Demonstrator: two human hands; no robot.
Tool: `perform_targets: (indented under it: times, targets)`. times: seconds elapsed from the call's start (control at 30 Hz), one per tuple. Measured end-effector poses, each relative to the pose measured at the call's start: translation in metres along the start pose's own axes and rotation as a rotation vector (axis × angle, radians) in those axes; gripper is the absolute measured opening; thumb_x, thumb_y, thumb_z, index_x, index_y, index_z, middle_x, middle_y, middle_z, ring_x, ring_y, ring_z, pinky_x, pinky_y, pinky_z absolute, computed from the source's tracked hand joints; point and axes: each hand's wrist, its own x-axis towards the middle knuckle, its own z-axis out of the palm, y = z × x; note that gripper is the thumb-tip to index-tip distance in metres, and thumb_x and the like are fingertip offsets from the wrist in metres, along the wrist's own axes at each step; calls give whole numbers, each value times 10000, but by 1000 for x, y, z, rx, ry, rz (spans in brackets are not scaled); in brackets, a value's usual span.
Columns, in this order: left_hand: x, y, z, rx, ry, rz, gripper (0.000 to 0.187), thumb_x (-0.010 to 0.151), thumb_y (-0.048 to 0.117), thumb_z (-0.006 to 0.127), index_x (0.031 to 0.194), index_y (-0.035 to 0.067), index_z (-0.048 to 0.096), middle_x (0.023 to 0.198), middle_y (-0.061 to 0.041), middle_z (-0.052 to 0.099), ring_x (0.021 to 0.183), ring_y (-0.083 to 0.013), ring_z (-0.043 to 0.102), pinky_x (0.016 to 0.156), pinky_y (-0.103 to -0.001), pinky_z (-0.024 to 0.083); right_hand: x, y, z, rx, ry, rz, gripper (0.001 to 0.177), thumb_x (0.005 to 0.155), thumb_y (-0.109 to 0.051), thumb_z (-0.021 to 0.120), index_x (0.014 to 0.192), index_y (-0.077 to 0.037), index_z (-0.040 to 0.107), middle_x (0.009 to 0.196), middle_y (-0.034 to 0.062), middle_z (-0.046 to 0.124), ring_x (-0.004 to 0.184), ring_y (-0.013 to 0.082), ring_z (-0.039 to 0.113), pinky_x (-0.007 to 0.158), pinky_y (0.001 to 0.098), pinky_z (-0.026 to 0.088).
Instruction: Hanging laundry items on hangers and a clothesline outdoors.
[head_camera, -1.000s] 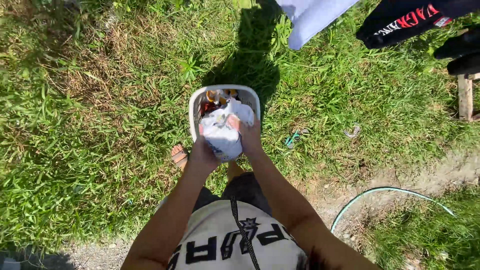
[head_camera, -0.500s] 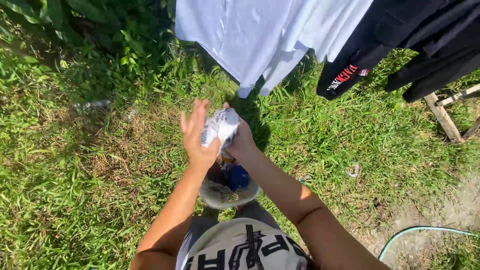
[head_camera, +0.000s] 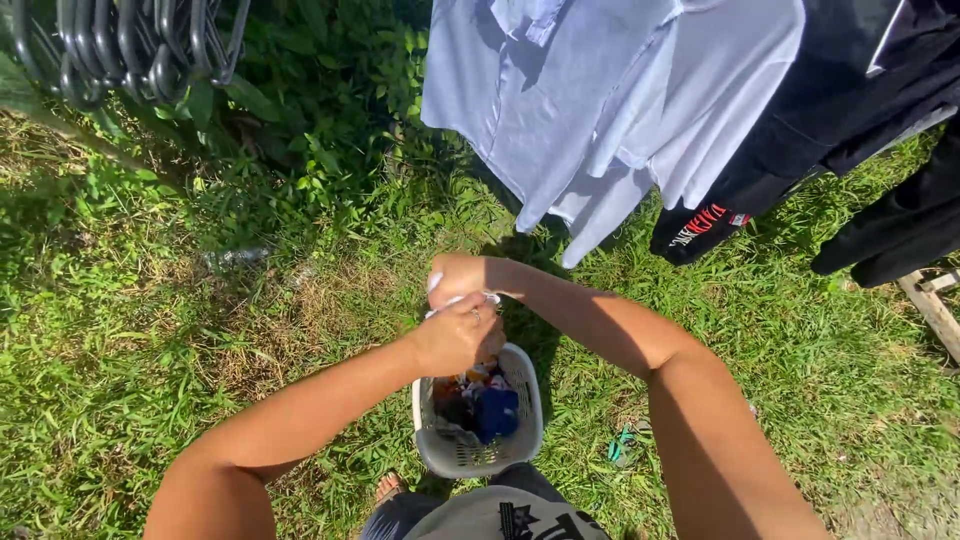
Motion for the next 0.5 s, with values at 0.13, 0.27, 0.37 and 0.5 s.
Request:
perform_targets:
  times: [0.13, 0.27, 0.37, 0.5]
  targets:
    - [-11, -20, 21, -74, -148, -99, 173, 764, 133, 684, 924, 71, 706, 1005, -100, 667, 1120, -302, 640, 1050, -460, 460, -10, 13, -4, 379, 251, 34, 204, 825, -203, 752, 789, -2, 747, 710, 81, 704, 583, 138, 635, 521, 311, 502]
    - [24, -6, -31, -80, 498, -689, 378, 814, 11, 620, 1192, -5, 629, 1243, -186, 625, 1236, -335, 563, 1082, -460, 411, -37, -2, -1, 1273, 408, -65, 450, 987, -437, 624, 981, 7, 704, 863, 136, 755, 703, 225, 742, 647, 371, 608]
    - [-4, -13, -19, -589, 642, -1165, 529, 823, -8, 652, 1334, 41, 524, 1150, -181, 637, 1061, -265, 604, 924, -394, 468, -50, -14, 1, 1299, 521, -138, 362, 1023, -338, 616, 1137, -4, 699, 1127, 158, 726, 960, 247, 727, 929, 441, 584]
    - [-83, -20, 10, -1118, 570, -1431, 348, 922, -3, 727, 1240, 90, 618, 970, -53, 732, 854, -104, 665, 772, -280, 516, -105, -60, -4, 687, 589, -368, 383, 1041, -305, 609, 1270, -6, 680, 1322, 148, 649, 1194, 195, 628, 1074, 361, 468]
